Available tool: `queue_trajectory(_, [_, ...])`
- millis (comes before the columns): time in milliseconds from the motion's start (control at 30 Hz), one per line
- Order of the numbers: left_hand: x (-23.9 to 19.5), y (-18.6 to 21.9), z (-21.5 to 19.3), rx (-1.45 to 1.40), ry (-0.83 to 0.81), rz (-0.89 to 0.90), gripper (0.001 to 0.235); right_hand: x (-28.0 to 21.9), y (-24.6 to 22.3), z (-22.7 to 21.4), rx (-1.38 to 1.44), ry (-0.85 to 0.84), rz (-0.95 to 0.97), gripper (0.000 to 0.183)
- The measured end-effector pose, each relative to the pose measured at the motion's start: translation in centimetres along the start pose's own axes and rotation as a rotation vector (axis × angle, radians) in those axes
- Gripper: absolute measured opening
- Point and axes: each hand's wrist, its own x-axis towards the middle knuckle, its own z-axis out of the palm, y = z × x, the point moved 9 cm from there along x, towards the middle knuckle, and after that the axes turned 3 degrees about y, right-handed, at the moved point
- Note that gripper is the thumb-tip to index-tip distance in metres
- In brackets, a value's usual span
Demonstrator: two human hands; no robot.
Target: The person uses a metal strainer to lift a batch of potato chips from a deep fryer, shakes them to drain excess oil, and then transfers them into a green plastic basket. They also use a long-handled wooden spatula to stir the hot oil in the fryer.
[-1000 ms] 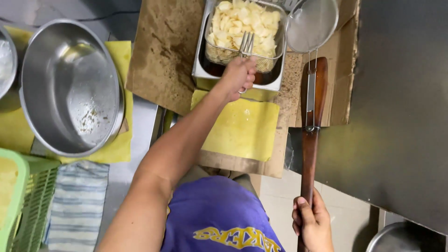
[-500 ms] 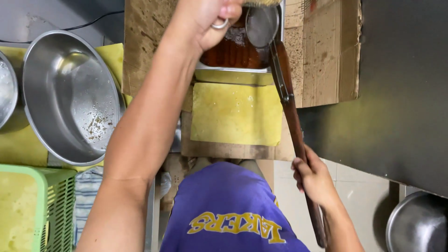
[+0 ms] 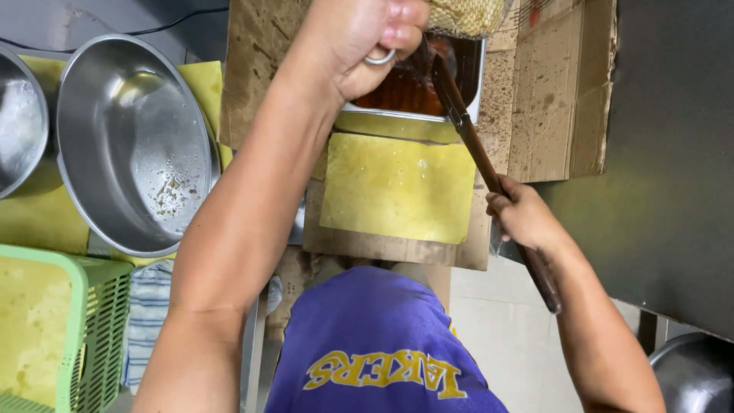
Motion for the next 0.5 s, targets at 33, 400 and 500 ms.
queue_trajectory(33, [-0.1, -0.1, -0.2, 0.067, 0.035, 0.006, 0.037, 0.6, 0.0, 0.0, 0.068, -0.025, 0.003, 0.033])
queue_trajectory(400, [-1.0, 0.1, 0.1, 0.203, 0.163, -0.002, 0.028, 4.9, 0.0, -0.8, 0.547, -0.319, 0.073, 0.005])
queue_trajectory(500, [-0.7, 0.4, 0.2, 0.165, 0.159, 0.018, 0.025, 5.8, -0.3, -0.9, 0.607, -0.388, 0.068, 0.007])
